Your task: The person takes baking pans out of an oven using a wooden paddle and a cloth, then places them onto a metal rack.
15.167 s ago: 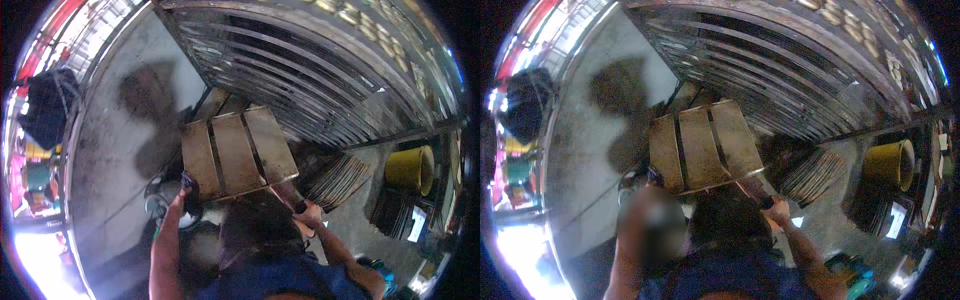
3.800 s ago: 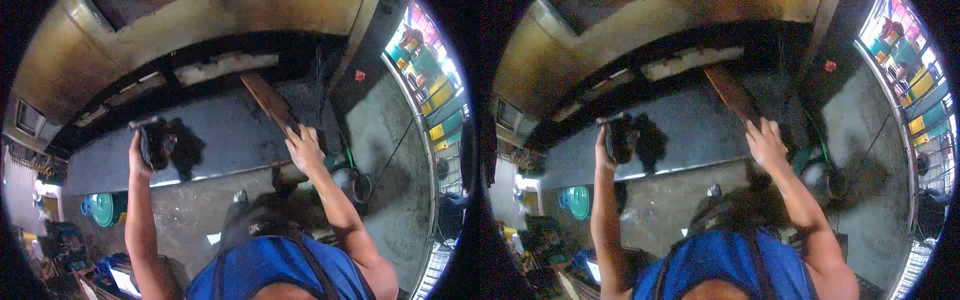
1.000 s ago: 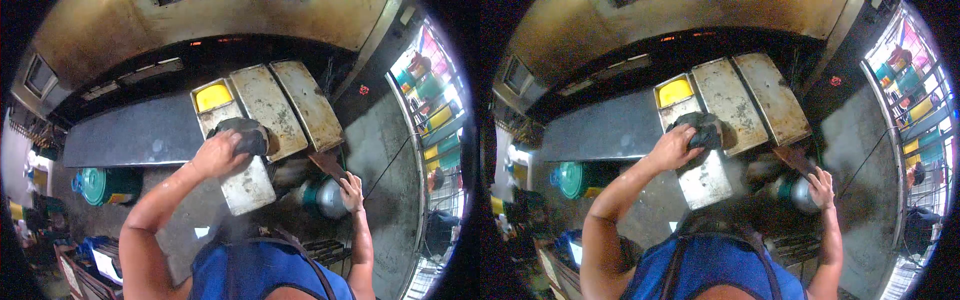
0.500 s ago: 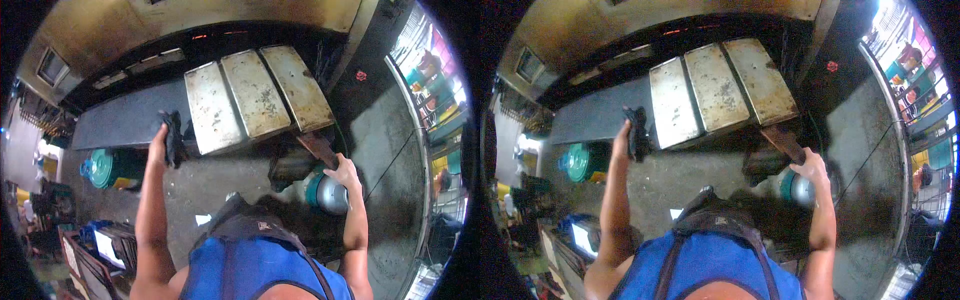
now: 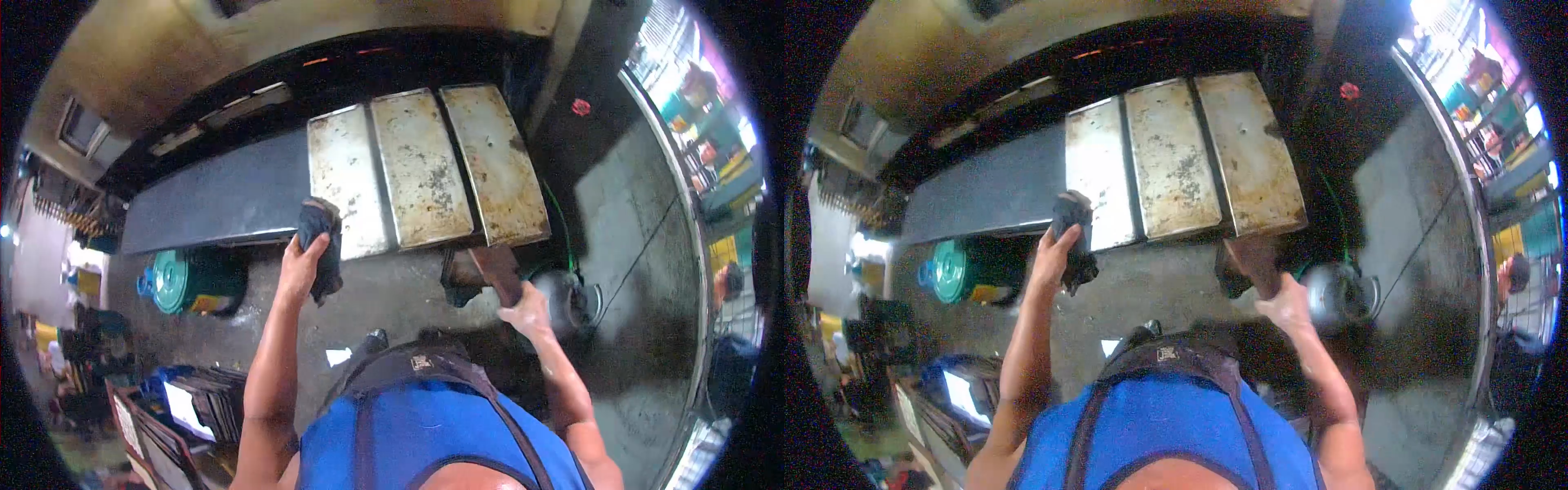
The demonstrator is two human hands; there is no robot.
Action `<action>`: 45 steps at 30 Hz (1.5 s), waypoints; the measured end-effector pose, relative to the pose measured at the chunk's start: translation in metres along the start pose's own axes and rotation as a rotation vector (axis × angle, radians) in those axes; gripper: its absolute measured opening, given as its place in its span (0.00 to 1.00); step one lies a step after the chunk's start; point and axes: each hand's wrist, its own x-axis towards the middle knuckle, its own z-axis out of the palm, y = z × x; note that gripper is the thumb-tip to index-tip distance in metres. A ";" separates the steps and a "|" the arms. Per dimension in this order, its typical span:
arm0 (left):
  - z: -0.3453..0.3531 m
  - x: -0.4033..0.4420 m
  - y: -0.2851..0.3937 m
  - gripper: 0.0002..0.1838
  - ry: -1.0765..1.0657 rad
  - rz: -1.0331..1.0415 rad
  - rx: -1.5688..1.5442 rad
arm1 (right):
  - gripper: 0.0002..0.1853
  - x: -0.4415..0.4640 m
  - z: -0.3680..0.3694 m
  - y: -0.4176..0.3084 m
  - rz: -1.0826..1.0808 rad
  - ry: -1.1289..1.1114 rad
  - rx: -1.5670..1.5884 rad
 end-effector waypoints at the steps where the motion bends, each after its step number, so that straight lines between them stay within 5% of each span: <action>1: -0.001 0.004 -0.005 0.18 0.020 0.018 -0.024 | 0.31 0.002 0.007 -0.014 0.048 0.015 0.011; 5: 0.003 0.001 0.000 0.22 0.090 0.088 0.048 | 0.32 -0.007 0.034 -0.007 0.086 0.144 0.086; 12: -0.020 0.036 -0.013 0.26 -0.101 0.057 -0.126 | 0.36 -0.033 0.054 -0.033 0.144 0.244 0.132; 13: -0.011 0.029 -0.008 0.23 0.113 0.039 -0.037 | 0.36 -0.036 0.055 -0.040 0.159 0.248 0.125; 16: -0.022 0.030 -0.020 0.20 -0.064 0.081 -0.167 | 0.35 -0.037 0.062 -0.039 0.155 0.224 0.103; 22: -0.018 0.015 -0.007 0.18 -0.002 -0.034 -0.081 | 0.32 -0.034 0.052 -0.035 0.201 0.164 0.176; 24: -0.015 0.018 -0.010 0.60 -0.046 -0.110 0.005 | 0.31 -0.028 0.053 -0.026 0.182 0.204 0.154; 31: -0.040 0.026 -0.034 0.50 0.036 -0.056 -0.106 | 0.34 -0.048 0.073 -0.044 0.137 0.111 0.030; 35: -0.067 0.061 -0.051 0.38 -0.132 -0.008 0.051 | 0.39 -0.080 0.100 -0.047 0.220 0.235 -0.011; 40: -0.058 0.118 -0.075 0.21 -0.440 0.111 -0.179 | 0.36 -0.121 0.105 -0.102 0.423 0.327 0.043; 42: -0.053 0.144 -0.089 0.20 -0.482 0.121 -0.320 | 0.35 -0.127 0.120 -0.120 0.450 0.441 -0.027; 45: -0.057 0.221 -0.136 0.20 -0.588 0.245 -0.108 | 0.33 -0.138 0.143 -0.141 0.532 0.537 -0.038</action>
